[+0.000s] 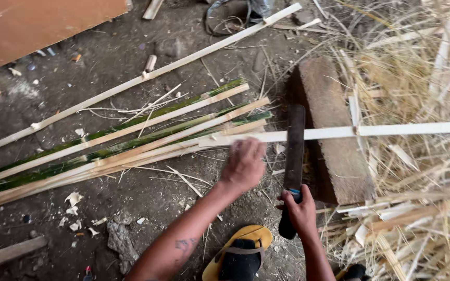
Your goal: The person uses a machete to split long bamboo poles into thin strips. They repeatedly position the bamboo on a wooden block and strike it to separate the material, then move the finished strips aside.
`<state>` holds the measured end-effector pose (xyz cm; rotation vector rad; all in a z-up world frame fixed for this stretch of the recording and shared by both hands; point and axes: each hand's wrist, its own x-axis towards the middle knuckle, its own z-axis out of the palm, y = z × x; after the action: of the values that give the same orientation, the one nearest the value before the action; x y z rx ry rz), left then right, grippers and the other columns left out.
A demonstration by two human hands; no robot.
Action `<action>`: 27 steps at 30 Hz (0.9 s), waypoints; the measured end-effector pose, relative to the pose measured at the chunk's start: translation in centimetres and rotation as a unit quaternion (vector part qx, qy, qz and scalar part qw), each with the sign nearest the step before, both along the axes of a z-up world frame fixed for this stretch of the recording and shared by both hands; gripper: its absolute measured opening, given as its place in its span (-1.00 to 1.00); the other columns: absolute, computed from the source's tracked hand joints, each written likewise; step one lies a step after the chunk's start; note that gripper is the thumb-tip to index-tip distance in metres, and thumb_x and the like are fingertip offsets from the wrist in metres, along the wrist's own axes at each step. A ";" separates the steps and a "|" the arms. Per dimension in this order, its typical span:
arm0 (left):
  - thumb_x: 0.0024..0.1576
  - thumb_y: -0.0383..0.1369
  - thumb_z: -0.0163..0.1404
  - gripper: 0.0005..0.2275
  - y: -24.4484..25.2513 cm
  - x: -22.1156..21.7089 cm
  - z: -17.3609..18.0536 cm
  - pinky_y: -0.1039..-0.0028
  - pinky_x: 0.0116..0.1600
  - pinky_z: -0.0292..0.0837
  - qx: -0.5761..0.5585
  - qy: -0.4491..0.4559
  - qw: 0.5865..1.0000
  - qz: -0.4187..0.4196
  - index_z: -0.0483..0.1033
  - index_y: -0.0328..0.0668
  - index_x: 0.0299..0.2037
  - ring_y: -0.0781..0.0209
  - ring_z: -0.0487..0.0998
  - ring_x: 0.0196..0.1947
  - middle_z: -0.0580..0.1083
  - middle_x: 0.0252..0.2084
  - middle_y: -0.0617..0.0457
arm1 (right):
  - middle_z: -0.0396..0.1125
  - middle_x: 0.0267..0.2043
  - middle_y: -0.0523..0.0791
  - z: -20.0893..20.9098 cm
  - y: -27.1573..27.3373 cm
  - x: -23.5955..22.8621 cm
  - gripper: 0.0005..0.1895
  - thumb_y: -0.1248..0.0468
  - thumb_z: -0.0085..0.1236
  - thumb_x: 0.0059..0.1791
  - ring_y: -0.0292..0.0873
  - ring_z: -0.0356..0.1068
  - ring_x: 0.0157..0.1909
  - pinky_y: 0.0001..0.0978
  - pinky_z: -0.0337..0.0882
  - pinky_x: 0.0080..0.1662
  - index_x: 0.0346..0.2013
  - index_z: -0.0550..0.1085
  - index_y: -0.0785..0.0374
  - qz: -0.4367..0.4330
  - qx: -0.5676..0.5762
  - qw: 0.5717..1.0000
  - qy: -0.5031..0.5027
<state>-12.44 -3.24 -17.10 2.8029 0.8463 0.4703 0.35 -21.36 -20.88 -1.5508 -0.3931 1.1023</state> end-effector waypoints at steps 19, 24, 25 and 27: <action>0.08 -0.45 0.00 -0.78 0.7 29.1 -6.9 0.04 0.58 -0.32 -0.230 0.108 0.966 -0.053 0.59 -0.05 -0.09 -0.02 0.15 0.46 0.41 0.26 -0.02 | 0.36 0.17 0.07 -14.9 -4.3 -1.9 -0.43 0.19 0.28 -0.06 -0.02 0.34 0.19 -0.15 0.36 0.13 0.18 0.37 0.37 0.172 -0.065 0.981 -0.055; 0.06 -0.53 0.02 -0.77 1.2 29.8 -7.3 0.09 0.62 -0.31 -0.261 0.048 0.963 -0.052 0.62 0.02 -0.16 0.10 0.31 0.41 0.58 0.09 0.15 | 0.43 -0.14 0.25 -14.6 -0.8 3.4 -0.55 0.16 0.10 0.13 0.10 0.41 -0.17 -0.03 0.45 -0.14 -0.01 0.45 0.62 -0.086 -0.011 0.988 0.132; 0.05 -0.52 0.03 -0.77 1.1 30.0 -7.5 0.10 0.62 -0.32 -0.256 0.054 0.964 -0.054 0.61 0.02 -0.14 0.11 0.31 0.41 0.56 0.10 0.13 | 0.45 -0.17 0.20 -14.3 -0.4 4.3 -0.60 0.19 0.11 0.11 0.05 0.43 -0.19 -0.08 0.46 -0.16 -0.04 0.47 0.59 -0.049 -0.028 0.994 0.093; 0.04 -0.51 0.05 -0.76 1.5 29.8 -7.7 0.12 0.63 -0.33 -0.242 0.068 0.967 -0.045 0.60 0.01 -0.10 0.14 0.29 0.42 0.54 0.14 0.10 | 0.49 -0.23 0.11 -13.5 0.3 5.6 -0.68 0.24 0.11 0.06 -0.06 0.46 -0.23 -0.17 0.50 -0.20 -0.11 0.52 0.52 0.038 -0.057 0.998 0.018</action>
<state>17.41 -1.74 -24.84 2.4203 0.7347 0.0424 5.94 -21.02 -34.41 -1.6239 -0.3727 1.2272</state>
